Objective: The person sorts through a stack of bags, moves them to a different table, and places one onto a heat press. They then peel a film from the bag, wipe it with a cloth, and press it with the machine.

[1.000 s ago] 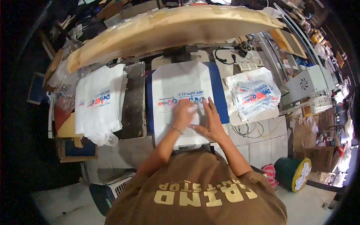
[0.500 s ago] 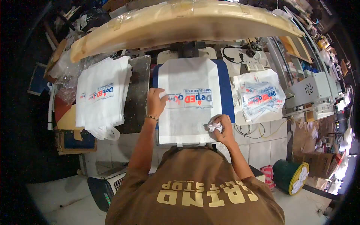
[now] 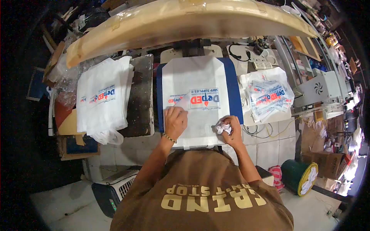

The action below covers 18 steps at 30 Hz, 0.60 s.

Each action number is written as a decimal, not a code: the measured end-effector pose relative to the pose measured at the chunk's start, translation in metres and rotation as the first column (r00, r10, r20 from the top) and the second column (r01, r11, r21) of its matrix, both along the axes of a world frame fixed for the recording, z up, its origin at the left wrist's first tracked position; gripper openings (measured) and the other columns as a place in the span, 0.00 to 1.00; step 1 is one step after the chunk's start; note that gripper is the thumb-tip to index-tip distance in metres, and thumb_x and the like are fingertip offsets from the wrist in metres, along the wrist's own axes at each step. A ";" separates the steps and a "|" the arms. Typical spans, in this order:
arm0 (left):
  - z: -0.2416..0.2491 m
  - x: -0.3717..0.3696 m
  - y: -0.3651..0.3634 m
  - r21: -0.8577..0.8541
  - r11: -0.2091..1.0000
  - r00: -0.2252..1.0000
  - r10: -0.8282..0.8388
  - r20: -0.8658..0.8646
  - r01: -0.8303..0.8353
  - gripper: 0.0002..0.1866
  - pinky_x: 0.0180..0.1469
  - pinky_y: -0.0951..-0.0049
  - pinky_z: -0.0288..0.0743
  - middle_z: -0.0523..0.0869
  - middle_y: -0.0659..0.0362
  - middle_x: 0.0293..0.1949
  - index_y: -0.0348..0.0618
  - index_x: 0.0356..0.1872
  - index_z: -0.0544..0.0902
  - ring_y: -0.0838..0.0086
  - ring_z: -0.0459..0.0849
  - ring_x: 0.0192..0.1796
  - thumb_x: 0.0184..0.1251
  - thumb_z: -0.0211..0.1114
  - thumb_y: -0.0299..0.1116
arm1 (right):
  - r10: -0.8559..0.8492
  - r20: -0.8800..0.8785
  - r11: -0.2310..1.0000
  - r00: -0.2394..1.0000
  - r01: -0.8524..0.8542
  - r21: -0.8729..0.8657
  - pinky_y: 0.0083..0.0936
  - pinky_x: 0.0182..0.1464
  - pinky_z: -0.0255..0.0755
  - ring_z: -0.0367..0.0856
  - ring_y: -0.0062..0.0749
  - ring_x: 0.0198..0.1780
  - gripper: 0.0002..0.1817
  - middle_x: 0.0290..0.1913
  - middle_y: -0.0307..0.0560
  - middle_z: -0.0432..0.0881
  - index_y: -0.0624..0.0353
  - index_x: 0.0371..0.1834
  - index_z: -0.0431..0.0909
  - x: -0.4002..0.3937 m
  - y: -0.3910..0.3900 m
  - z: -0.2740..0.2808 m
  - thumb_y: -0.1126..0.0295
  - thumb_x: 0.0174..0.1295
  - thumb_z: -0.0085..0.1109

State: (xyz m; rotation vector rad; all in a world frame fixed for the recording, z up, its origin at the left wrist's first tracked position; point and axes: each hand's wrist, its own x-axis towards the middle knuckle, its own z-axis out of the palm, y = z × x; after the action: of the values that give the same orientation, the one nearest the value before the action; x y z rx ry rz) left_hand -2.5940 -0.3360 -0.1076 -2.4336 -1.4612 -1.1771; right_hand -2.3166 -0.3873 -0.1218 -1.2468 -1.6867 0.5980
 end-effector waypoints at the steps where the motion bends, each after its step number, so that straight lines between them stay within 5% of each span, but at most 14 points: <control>1: -0.001 0.001 -0.003 -0.025 0.999 1.000 -0.020 -0.006 0.019 0.05 0.44 0.60 0.69 0.81 0.62 0.34 0.47 0.30 0.84 0.64 0.79 0.40 0.52 0.69 0.25 | 0.001 0.002 1.000 1.000 -0.001 0.000 0.42 0.50 0.71 0.77 0.53 0.44 0.16 0.41 0.53 0.81 0.59 0.35 0.73 0.000 0.000 0.001 0.71 0.39 0.57; 18: 0.008 0.010 -0.029 -0.197 0.931 0.951 -0.305 0.050 0.309 0.03 0.44 0.62 0.68 0.83 0.61 0.33 0.44 0.27 0.84 0.64 0.80 0.38 0.53 0.69 0.24 | 0.006 0.003 0.999 1.000 -0.006 -0.048 0.40 0.50 0.72 0.78 0.52 0.45 0.16 0.42 0.53 0.82 0.59 0.36 0.75 0.004 -0.002 -0.005 0.69 0.41 0.60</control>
State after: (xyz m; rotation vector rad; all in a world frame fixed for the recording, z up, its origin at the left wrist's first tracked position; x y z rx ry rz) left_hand -2.5837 -0.3654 -0.0997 -2.8828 -1.2949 -1.1521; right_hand -2.3123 -0.3889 -0.1271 -1.2778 -1.6885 0.6440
